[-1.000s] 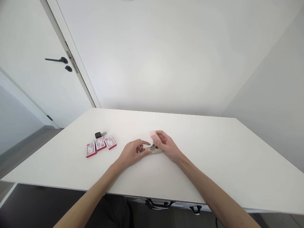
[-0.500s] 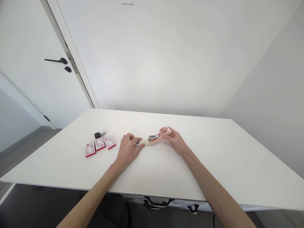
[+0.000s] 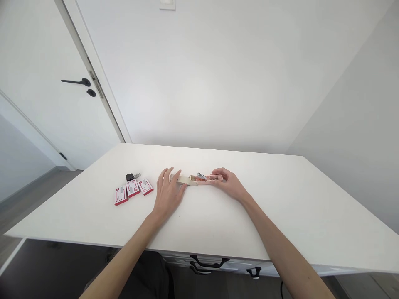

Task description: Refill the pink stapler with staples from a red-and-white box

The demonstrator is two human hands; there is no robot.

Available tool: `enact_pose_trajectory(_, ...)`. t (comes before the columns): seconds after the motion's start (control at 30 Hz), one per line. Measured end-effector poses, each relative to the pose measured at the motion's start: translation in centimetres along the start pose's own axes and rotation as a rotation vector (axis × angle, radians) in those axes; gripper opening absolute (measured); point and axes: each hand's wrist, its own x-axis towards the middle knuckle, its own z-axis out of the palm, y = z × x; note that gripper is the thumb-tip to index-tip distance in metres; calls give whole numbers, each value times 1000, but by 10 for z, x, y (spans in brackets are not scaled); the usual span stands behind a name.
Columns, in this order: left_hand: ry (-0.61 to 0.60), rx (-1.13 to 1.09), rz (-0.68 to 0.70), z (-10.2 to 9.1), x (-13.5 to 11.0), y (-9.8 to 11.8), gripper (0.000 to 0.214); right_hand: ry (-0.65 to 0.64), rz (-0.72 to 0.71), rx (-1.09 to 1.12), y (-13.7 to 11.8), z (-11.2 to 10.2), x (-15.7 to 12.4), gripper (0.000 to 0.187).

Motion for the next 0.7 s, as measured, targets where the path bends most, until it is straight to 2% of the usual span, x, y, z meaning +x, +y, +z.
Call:
enact_pose_trajectory(0.2, 65, -29, -2, -7, -3, 6, 55, 0, -41, -111, 0, -2, 0, 38)
enact_pose_trajectory(0.4, 45, 85, 45, -14, -12, 2, 54, 7, -71, -168, 3, -2, 0, 38)
enact_pose_trajectory(0.53, 66, 157, 72, -32, -16, -18, 57, 0, -90, -190, 2, -2, -2, 39)
enact_pose_trajectory(0.6, 77, 187, 59, -43, -18, -33, 64, 5, -87, -198, 1, -2, -3, 41)
enact_pose_trajectory(0.7, 109, 251, 2, -58, -21, -54, 62, 59, -88, -216, 2, 0, -3, 44)
